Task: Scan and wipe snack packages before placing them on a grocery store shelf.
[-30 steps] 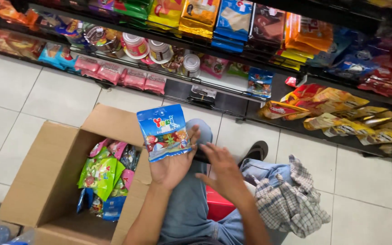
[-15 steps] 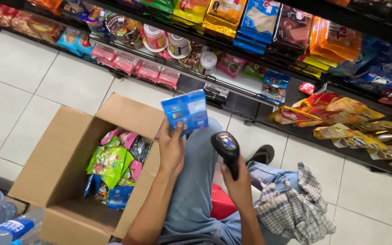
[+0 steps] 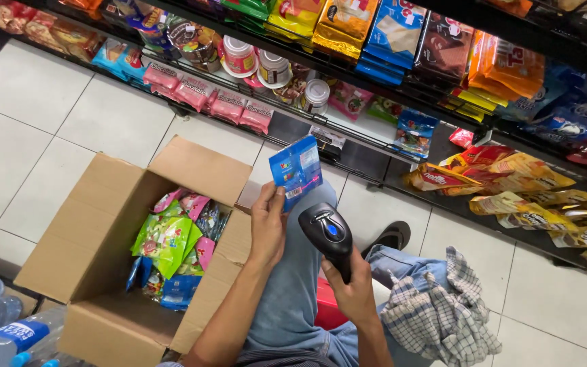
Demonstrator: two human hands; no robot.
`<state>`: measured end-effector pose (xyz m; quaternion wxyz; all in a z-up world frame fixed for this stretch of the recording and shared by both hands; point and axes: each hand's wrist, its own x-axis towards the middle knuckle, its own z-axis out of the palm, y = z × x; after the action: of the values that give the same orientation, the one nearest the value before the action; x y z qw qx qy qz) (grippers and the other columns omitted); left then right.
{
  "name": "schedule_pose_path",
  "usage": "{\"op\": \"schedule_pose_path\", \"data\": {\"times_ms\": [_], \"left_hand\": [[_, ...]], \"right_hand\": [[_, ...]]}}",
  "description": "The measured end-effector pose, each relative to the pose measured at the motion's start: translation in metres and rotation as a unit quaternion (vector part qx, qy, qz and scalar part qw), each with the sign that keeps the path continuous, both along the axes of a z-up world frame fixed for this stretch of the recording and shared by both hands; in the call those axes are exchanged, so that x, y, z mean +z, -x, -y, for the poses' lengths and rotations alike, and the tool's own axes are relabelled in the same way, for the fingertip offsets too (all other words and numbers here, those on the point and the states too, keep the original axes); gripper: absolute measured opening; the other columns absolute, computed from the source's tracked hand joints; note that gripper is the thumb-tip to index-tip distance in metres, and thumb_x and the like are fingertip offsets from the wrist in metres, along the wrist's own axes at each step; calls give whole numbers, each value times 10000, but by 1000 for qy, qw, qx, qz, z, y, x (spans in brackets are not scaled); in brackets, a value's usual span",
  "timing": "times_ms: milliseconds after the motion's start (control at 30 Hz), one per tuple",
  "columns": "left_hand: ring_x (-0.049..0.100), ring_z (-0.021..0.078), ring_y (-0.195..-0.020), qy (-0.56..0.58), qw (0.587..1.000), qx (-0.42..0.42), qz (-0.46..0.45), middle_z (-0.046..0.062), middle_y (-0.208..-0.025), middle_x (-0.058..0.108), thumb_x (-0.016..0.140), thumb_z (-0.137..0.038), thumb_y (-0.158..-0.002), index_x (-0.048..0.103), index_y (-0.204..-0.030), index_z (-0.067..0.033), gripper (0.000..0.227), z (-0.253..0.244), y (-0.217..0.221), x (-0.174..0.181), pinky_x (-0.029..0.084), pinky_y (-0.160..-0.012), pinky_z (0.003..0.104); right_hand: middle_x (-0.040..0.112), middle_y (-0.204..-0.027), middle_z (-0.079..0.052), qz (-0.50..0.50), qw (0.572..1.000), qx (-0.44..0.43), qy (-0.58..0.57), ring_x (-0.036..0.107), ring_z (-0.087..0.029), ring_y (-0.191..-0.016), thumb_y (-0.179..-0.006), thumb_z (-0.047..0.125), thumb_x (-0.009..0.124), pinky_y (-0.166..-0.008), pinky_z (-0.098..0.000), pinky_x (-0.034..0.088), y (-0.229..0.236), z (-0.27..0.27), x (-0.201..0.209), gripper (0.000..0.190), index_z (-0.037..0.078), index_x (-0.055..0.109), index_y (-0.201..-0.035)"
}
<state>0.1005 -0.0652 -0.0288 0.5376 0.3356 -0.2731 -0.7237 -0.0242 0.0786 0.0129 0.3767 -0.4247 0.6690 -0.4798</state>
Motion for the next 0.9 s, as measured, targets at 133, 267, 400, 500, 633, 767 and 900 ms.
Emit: {"op": "schedule_pose_path", "data": {"times_ms": [133,267,400,500,633,767,900], "left_hand": [[625,105,-1099,9,1000,1,-14,33,-1170,663,537,-169,-1093,634,-1229,-12,229,0,-4,6,510,-994,317],[635,130,-1109,-27,999,10,-41,43,-1182,671,543,-171,-1071,623,-1235,-31,230,10,-13,-6,519,-997,338],[620,165,-1177,-22,989,77,-124,53,-1278,660,537,-177,-1084,562,-1327,-68,268,37,-33,-5,481,-1066,359],[616,154,-1204,9,984,91,-155,29,-1296,638,526,-189,-1036,533,-1352,-101,328,40,-35,35,493,-1062,377],[637,141,-1192,4,984,48,-171,26,-1265,658,532,-166,-1042,564,-1306,-84,279,28,-15,23,517,-1069,352],[667,146,-992,-83,969,-51,-227,30,-1124,688,552,-195,-1095,616,-1233,-64,201,9,11,12,551,-862,337],[685,136,-932,-134,949,-154,-242,13,-1071,705,559,-140,-1036,626,-1202,-99,183,-7,34,16,561,-805,326]], "right_hand": [[651,-794,-4,4,1000,2,0,556,-75,-698,-904,134,695,-618,-262,469,0,0,-3,290,-4,650,-1156],[697,-834,-66,-37,999,28,-18,661,-144,-719,-866,145,718,-658,-299,524,-4,5,10,363,27,602,-1190],[693,-1065,-172,-200,976,75,38,710,-337,-932,-812,190,809,-800,-417,560,-16,7,9,562,55,569,-1302],[632,-1144,-154,-282,951,126,-21,654,-340,-1002,-766,272,859,-836,-441,552,-27,13,-4,657,99,592,-1340],[592,-1187,-133,-322,932,163,-34,586,-314,-1081,-769,315,861,-895,-447,498,-34,17,-12,698,120,593,-1383],[579,-1248,-155,-364,917,161,7,541,-350,-1155,-736,331,867,-966,-484,430,-27,8,-1,708,62,592,-1330],[637,-1235,-121,-379,916,132,13,567,-332,-1183,-744,343,864,-1001,-498,414,-1,-7,37,631,108,640,-1285]]}}
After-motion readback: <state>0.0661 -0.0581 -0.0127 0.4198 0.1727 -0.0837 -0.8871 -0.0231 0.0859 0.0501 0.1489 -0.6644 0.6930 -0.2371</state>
